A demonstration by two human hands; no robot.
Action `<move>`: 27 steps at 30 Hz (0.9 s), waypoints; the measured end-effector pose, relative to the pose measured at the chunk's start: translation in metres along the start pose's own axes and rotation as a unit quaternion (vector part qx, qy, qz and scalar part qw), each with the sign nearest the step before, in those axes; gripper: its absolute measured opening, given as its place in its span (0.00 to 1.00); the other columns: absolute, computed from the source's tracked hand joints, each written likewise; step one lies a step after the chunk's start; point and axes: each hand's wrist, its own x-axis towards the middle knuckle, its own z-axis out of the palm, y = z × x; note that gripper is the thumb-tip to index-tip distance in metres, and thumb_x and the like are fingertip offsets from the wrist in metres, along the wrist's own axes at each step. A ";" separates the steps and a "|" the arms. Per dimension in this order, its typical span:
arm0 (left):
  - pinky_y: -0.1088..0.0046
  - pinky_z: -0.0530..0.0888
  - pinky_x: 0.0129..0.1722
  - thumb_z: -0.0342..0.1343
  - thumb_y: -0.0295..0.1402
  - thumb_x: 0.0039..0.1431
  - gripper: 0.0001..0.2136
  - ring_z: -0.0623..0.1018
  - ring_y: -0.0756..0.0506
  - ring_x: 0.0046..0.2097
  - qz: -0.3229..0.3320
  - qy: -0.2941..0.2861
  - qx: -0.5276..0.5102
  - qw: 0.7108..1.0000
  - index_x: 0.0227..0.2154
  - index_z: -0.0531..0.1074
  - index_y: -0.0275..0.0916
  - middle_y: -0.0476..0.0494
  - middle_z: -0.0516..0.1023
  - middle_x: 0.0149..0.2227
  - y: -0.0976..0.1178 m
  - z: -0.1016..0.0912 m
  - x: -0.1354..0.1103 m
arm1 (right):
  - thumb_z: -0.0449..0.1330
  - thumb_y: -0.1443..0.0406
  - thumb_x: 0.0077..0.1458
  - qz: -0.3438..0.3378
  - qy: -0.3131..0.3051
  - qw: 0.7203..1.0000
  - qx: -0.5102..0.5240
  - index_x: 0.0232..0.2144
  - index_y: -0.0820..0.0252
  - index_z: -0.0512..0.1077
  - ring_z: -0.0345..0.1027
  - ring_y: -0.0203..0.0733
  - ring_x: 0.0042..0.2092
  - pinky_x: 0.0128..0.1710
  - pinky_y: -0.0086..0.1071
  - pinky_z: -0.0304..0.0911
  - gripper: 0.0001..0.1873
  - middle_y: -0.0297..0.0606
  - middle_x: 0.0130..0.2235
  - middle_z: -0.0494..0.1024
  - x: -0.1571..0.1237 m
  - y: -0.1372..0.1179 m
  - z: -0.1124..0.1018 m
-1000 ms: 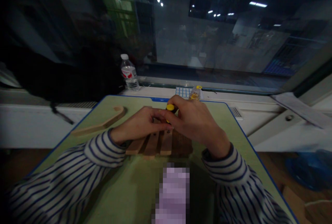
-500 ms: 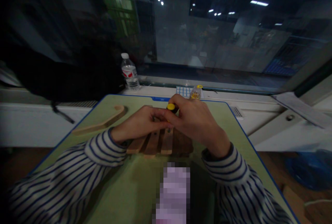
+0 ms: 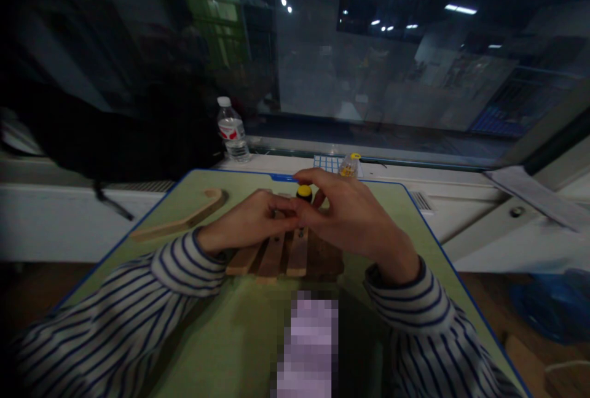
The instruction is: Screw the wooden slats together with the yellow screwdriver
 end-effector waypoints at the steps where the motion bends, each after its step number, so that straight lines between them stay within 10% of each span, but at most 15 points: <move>1: 0.77 0.66 0.31 0.55 0.40 0.59 0.14 0.72 0.49 0.29 0.001 -0.001 0.002 1.000 0.30 0.78 0.35 0.50 0.76 0.26 0.000 0.000 0.000 | 0.59 0.62 0.56 -0.004 -0.003 1.000 0.004 0.48 0.58 0.71 0.72 0.34 0.31 0.27 0.27 0.62 0.17 0.35 0.37 0.79 0.000 0.000 0.000; 27: 0.76 0.64 0.30 0.58 0.40 0.58 0.13 0.72 0.51 0.29 0.021 -0.011 0.012 1.000 0.39 0.76 0.36 0.51 0.76 0.27 -0.001 0.001 0.000 | 0.58 0.59 0.58 0.010 -0.005 1.000 -0.026 0.43 0.56 0.75 0.72 0.36 0.31 0.29 0.29 0.60 0.13 0.35 0.35 0.81 0.001 0.006 0.003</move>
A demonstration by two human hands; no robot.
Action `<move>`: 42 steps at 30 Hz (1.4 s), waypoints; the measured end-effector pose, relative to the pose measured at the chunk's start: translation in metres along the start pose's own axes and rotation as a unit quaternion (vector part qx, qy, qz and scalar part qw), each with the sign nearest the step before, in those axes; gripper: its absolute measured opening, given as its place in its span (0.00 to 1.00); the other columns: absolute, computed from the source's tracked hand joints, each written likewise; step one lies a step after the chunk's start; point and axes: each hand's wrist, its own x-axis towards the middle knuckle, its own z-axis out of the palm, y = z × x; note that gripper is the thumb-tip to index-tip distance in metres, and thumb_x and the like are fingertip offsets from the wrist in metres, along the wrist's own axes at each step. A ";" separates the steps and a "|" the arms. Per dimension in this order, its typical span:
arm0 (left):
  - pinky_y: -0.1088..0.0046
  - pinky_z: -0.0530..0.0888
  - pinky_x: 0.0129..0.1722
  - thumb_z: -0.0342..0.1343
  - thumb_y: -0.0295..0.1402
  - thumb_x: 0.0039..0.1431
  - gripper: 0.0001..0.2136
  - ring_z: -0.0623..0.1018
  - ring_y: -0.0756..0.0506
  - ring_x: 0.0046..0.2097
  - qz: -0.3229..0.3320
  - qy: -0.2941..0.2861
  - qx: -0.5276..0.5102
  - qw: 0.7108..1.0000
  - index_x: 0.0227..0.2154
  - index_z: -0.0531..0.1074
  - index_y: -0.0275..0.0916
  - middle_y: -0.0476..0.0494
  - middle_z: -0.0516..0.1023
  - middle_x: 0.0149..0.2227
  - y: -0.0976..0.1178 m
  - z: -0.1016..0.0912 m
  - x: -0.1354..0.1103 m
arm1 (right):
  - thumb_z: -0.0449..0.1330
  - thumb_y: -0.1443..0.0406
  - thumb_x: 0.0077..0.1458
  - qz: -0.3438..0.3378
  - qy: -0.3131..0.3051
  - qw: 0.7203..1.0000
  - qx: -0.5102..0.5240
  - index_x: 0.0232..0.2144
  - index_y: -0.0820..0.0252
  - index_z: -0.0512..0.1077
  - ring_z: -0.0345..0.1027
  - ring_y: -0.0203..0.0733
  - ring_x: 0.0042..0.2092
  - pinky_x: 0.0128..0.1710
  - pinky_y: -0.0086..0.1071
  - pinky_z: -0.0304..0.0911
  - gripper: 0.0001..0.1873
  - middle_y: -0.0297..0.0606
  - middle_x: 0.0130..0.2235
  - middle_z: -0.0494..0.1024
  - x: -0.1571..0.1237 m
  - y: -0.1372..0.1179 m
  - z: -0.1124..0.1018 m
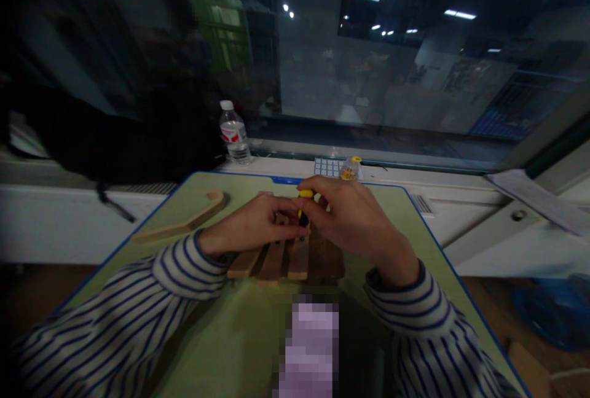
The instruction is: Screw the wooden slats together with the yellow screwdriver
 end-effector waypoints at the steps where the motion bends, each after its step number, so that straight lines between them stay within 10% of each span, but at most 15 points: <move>1: 0.76 0.64 0.30 0.58 0.40 0.58 0.13 0.72 0.51 0.29 0.000 0.002 0.000 1.000 0.40 0.76 0.36 0.51 0.76 0.27 0.000 0.000 0.000 | 0.58 0.58 0.58 0.001 0.001 1.000 -0.003 0.42 0.56 0.75 0.71 0.36 0.31 0.29 0.29 0.60 0.12 0.35 0.35 0.81 0.000 0.000 0.000; 42: 0.74 0.67 0.33 0.60 0.41 0.56 0.12 0.77 0.48 0.30 -0.027 0.027 0.030 0.999 0.34 0.78 0.36 0.49 0.80 0.28 0.001 0.002 0.000 | 0.60 0.51 0.54 0.063 0.048 0.997 -0.007 0.28 0.56 0.63 0.61 0.34 0.23 0.23 0.29 0.48 0.16 0.29 0.21 0.70 0.001 -0.007 0.012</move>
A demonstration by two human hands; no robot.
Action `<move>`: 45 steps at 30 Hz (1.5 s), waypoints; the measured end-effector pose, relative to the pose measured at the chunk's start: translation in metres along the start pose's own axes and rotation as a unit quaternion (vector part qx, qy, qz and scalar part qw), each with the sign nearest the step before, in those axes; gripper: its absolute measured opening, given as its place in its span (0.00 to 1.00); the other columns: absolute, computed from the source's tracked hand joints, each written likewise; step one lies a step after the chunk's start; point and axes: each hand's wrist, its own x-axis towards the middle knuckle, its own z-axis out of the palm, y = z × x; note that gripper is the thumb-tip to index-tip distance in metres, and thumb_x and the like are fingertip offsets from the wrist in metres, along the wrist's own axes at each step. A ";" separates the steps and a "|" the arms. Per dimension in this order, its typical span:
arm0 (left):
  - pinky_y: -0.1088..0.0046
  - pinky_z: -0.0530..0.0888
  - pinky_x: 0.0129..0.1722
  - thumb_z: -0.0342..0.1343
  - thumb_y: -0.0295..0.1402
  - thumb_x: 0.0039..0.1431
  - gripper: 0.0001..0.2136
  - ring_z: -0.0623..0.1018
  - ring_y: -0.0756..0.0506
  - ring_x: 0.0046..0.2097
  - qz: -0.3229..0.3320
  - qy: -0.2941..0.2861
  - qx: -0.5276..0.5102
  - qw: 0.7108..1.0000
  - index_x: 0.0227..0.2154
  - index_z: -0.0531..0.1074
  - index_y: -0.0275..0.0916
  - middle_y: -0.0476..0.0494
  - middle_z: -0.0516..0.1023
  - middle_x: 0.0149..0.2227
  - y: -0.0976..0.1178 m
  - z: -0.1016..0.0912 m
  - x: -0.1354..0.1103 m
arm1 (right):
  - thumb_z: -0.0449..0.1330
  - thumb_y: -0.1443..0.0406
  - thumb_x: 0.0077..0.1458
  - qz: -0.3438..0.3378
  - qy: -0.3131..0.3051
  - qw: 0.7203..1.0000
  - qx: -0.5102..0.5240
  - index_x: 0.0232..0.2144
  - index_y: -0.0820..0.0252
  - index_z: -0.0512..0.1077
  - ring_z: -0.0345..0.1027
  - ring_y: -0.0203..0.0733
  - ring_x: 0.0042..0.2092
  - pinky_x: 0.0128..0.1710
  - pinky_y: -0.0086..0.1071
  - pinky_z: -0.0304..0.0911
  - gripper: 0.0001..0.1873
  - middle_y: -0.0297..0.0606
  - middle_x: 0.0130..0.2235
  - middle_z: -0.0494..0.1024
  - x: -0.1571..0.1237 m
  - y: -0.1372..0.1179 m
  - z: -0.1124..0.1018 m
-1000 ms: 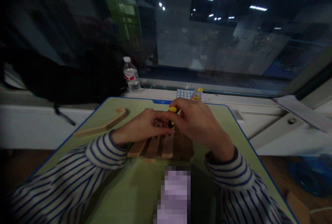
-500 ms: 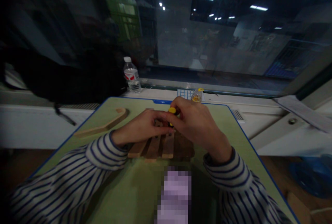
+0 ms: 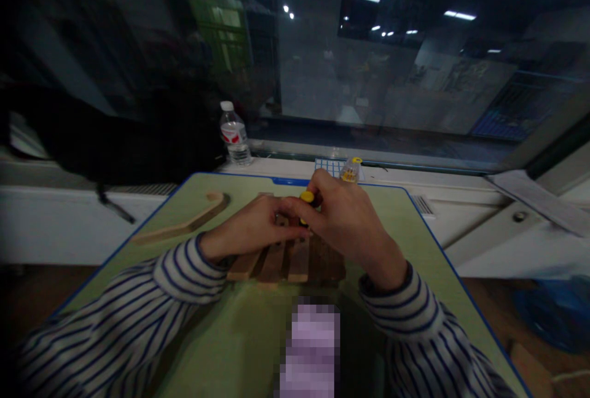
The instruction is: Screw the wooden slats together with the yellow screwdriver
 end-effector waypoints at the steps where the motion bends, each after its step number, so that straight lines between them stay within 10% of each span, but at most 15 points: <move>1: 0.74 0.67 0.33 0.60 0.41 0.56 0.12 0.77 0.49 0.30 -0.001 0.000 0.000 1.000 0.33 0.78 0.36 0.49 0.80 0.28 0.000 0.000 0.000 | 0.60 0.51 0.54 0.003 0.000 1.000 0.001 0.28 0.56 0.63 0.61 0.34 0.23 0.23 0.29 0.48 0.16 0.28 0.21 0.70 0.000 0.000 0.000; 30: 0.76 0.60 0.26 0.52 0.40 0.61 0.15 0.65 0.53 0.24 0.023 -0.045 0.000 0.999 0.34 0.78 0.33 0.53 0.68 0.21 -0.007 -0.003 0.000 | 0.58 0.52 0.57 -0.021 -0.011 1.000 0.015 0.44 0.57 0.69 0.69 0.33 0.27 0.25 0.29 0.58 0.18 0.32 0.33 0.79 0.000 0.001 -0.006; 45: 0.75 0.69 0.35 0.52 0.36 0.60 0.10 0.73 0.48 0.33 0.016 -0.074 -0.055 0.996 0.32 0.76 0.35 0.49 0.76 0.28 -0.003 -0.003 0.000 | 0.57 0.64 0.57 -0.073 -0.060 0.995 0.031 0.50 0.57 0.71 0.73 0.37 0.34 0.30 0.29 0.64 0.18 0.36 0.40 0.80 -0.001 0.002 -0.010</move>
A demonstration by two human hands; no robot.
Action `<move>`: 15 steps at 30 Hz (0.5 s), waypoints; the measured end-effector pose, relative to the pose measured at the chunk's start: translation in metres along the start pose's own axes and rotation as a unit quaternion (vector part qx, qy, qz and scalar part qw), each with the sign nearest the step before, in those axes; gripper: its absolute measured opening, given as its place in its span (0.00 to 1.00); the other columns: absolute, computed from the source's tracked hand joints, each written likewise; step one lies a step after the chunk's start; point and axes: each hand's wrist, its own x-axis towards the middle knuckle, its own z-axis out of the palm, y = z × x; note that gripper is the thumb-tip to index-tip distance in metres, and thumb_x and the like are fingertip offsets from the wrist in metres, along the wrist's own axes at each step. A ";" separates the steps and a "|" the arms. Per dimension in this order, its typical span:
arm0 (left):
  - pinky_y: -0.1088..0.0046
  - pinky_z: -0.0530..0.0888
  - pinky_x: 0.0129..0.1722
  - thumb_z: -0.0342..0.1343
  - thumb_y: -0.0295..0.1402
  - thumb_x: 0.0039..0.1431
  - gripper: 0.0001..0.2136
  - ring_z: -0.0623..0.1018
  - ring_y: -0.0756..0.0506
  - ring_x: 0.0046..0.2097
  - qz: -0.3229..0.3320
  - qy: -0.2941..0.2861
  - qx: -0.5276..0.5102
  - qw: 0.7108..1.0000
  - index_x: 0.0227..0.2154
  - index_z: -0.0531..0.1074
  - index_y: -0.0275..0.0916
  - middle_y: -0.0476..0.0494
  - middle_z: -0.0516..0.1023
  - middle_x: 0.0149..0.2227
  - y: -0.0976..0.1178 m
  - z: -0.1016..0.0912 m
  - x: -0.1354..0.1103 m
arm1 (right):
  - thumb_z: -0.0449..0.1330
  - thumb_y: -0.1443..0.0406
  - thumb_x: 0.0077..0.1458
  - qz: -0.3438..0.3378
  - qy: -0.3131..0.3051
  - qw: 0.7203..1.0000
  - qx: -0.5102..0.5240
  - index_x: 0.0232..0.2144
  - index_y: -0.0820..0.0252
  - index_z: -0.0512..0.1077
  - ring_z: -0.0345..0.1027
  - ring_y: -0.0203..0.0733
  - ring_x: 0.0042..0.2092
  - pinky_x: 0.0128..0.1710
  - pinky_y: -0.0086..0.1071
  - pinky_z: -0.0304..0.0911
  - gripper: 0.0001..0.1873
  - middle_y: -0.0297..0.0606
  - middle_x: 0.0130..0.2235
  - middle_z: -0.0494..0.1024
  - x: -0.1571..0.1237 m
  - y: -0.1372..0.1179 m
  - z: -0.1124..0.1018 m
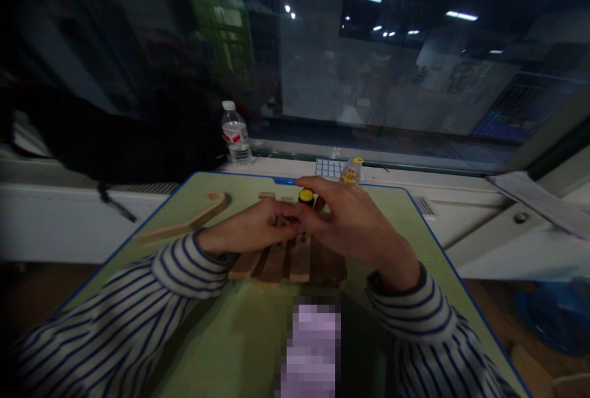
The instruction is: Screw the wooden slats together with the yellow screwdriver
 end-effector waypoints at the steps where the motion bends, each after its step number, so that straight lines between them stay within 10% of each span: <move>1: 0.75 0.69 0.35 0.52 0.36 0.60 0.10 0.73 0.48 0.33 -0.003 -0.001 -0.002 1.000 0.32 0.76 0.35 0.49 0.76 0.28 0.000 0.000 0.000 | 0.57 0.64 0.57 -0.002 -0.003 1.000 0.000 0.50 0.57 0.71 0.72 0.37 0.34 0.29 0.29 0.64 0.18 0.37 0.41 0.80 0.000 0.000 -0.001; 15: 0.76 0.63 0.29 0.52 0.35 0.59 0.12 0.68 0.52 0.27 -0.012 0.004 0.030 0.999 0.33 0.76 0.33 0.51 0.74 0.27 0.002 -0.001 0.000 | 0.58 0.61 0.58 -0.011 0.006 1.000 -0.007 0.45 0.57 0.75 0.71 0.36 0.31 0.30 0.29 0.62 0.14 0.36 0.36 0.81 0.001 0.005 0.001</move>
